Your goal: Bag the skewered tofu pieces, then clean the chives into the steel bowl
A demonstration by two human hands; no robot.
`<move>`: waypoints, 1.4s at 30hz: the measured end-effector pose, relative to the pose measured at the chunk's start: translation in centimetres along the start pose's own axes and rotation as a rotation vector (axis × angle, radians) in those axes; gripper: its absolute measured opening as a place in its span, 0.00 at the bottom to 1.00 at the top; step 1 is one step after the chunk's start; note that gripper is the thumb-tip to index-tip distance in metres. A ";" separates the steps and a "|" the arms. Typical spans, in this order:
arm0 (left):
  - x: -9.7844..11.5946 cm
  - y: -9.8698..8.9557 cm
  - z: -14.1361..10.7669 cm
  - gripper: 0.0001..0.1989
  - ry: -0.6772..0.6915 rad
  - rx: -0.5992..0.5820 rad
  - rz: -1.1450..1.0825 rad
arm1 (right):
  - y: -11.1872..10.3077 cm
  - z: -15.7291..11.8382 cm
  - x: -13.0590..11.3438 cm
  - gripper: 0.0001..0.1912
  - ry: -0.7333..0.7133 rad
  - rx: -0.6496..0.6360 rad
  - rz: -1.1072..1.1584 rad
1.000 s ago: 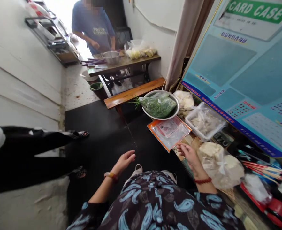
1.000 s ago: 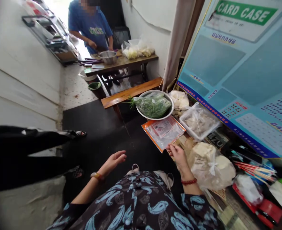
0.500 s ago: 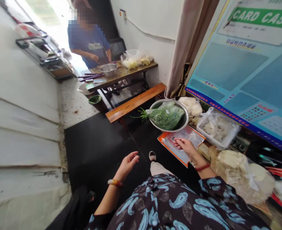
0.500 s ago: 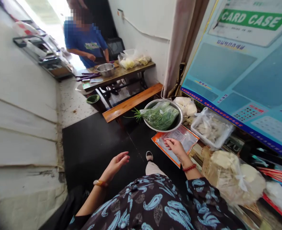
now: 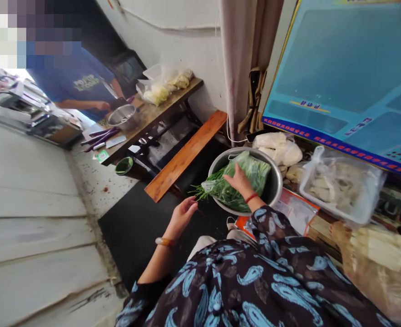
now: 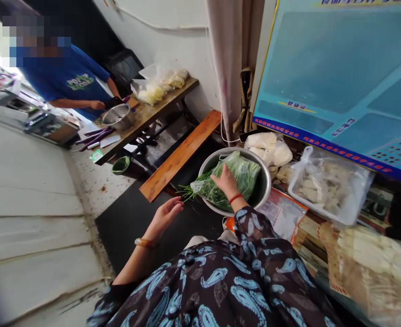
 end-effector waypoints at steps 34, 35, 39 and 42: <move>2.9 10.5 17.5 0.17 0.672 -0.905 0.634 | -0.3 -6.0 1.8 0.16 0.634 0.289 0.653; 3.0 10.0 18.5 0.17 0.636 -0.819 0.574 | -0.6 -6.2 1.9 0.17 0.620 0.284 0.679; 3.9 9.3 23.1 0.17 0.459 -0.565 0.485 | -0.8 -6.4 1.5 0.19 0.538 0.227 0.735; 4.1 10.8 25.4 0.17 0.392 -0.506 0.542 | -0.4 -6.3 1.4 0.18 0.466 0.202 0.693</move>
Point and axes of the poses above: each hand's wrist, its own z-axis towards the middle knuckle, its own y-axis out of the palm, x = y × z, the point moved 4 cm from there along z, towards the middle knuckle, and after that the axes turned 7 degrees about -z, right-handed, at the moved point
